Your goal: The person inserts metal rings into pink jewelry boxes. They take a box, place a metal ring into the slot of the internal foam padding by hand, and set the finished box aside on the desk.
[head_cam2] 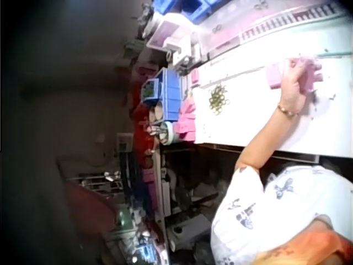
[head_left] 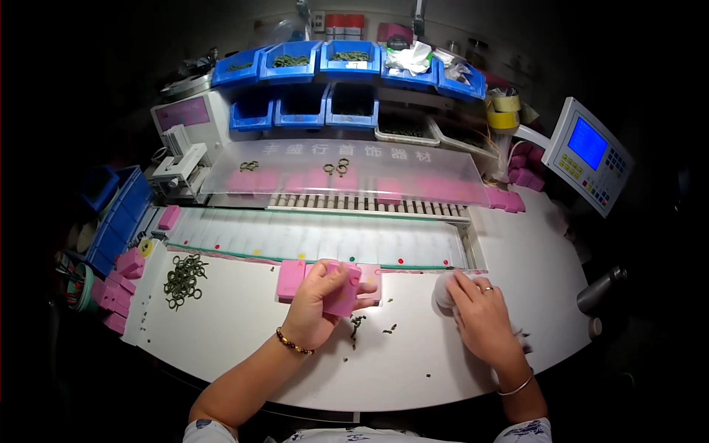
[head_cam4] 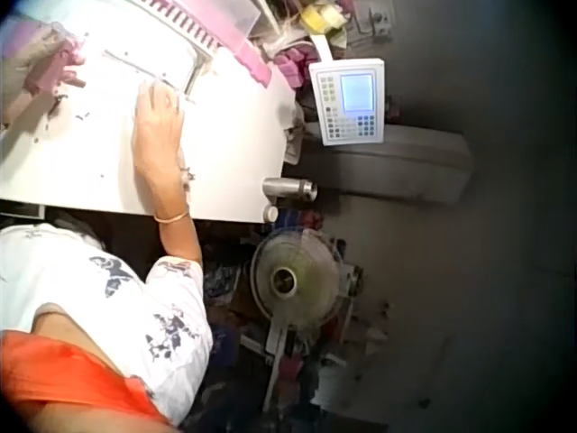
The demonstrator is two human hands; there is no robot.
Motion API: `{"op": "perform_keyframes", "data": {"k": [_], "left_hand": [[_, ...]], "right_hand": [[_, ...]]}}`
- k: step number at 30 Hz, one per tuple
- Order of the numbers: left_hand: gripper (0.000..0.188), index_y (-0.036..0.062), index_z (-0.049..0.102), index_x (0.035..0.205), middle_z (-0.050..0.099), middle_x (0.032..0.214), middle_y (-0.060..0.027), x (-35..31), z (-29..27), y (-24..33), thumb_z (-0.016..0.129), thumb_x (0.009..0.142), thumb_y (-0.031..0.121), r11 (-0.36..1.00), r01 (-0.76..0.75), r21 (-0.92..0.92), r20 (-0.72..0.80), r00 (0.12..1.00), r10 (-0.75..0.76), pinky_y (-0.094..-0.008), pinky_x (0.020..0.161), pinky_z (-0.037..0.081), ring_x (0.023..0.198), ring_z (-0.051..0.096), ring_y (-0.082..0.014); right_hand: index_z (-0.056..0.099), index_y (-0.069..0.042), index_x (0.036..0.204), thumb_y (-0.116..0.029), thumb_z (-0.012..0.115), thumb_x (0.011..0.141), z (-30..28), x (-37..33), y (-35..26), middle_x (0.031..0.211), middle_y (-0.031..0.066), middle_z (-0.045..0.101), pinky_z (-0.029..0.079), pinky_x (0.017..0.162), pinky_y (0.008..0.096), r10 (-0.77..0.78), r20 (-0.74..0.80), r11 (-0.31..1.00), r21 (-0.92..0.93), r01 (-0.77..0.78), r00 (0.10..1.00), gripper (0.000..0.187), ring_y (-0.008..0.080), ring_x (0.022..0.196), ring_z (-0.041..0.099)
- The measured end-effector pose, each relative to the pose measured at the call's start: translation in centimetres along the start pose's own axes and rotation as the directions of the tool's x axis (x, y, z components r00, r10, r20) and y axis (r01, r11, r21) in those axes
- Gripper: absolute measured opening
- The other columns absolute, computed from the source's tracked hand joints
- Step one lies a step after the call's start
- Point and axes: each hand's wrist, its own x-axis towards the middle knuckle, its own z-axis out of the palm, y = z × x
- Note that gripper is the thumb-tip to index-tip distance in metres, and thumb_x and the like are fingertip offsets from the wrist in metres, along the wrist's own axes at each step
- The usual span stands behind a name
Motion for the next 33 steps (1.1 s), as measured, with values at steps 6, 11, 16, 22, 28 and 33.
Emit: {"op": "perform_keyframes", "data": {"k": [6,11,16,22,28,33], "left_hand": [[0.014,0.0107,0.052,0.101,0.056,0.121,-0.0105,-0.5,-0.2,-2.0,0.063,0.095,0.017,0.986,-0.151,0.078,0.215,0.968,0.131,-0.046,0.096,0.052,0.106,0.062,-0.0238],[0.019,0.0093,0.056,0.106,0.054,0.125,-0.0079,-2.1,0.2,-1.2,0.067,0.092,0.017,0.947,-0.188,0.261,0.272,0.955,0.114,-0.0352,0.095,0.05,0.112,0.056,-0.0171],[0.041,0.0038,0.053,0.111,0.053,0.117,-0.0116,-2.1,-0.9,-1.5,0.079,0.08,0.011,0.402,-0.568,0.718,0.204,0.724,0.659,-0.0329,0.085,0.052,0.102,0.058,-0.0178],[0.049,0.0048,0.051,0.108,0.05,0.106,-0.0127,-0.1,-1.0,-1.5,0.078,0.067,0.005,-0.09,-0.547,0.832,0.459,0.587,0.667,-0.0332,0.076,0.046,0.09,0.052,-0.0231],[0.032,0.0023,0.06,0.097,0.056,0.102,-0.0103,5.0,-10.3,4.5,0.074,0.07,0.011,-0.013,-0.18,0.984,0.133,0.674,0.726,-0.0335,0.081,0.049,0.088,0.056,-0.0242],[0.028,0.0021,0.066,0.091,0.061,0.101,-0.0158,6.5,-15.0,7.8,0.077,0.07,0.018,-0.154,0.075,0.985,0.066,0.662,0.747,-0.0391,0.087,0.049,0.095,0.06,-0.0319]], "right_hand": [[0.055,-0.005,0.128,-0.023,0.078,0.081,-0.5,4.0,-3.6,0.12,0.0122,0.062,0.048,0.079,0.0343,-0.068,0.005,0.582,0.812,0.036,0.998,0.056,0.0245,0.105,0.061],[0.062,-0.003,0.102,-0.018,0.078,0.082,1.2,5.5,-5.7,0.095,0.0062,0.066,0.047,0.06,0.0233,-0.041,-0.043,0.31,0.949,0.054,0.998,0.029,0.0109,0.082,0.063],[0.062,0.0,0.092,-0.015,0.076,0.084,2.1,7.2,-6.2,0.078,0.0069,0.067,0.049,0.055,0.0232,0.096,-0.095,0.348,0.936,0.057,0.991,0.022,0.0112,0.067,0.064],[0.058,0.0,0.1,-0.011,0.072,0.088,3.2,9.2,-7.4,0.093,0.0064,0.066,0.053,0.068,0.0242,0.116,0.17,0.123,0.975,-0.184,0.979,0.021,0.0087,0.077,0.064],[0.048,0.003,0.131,-0.021,0.078,0.078,5.7,8.9,-4.5,0.123,0.017,0.058,0.048,0.096,0.0412,-0.039,-0.004,0.774,0.632,0.033,0.999,0.065,0.0328,0.113,0.055],[0.045,0.0,0.136,-0.021,0.081,0.071,7.2,8.9,-3.4,0.13,0.0186,0.053,0.04,0.103,0.0435,-0.116,0.093,0.752,0.658,0.026,0.989,0.078,0.0365,0.121,0.046]]}}
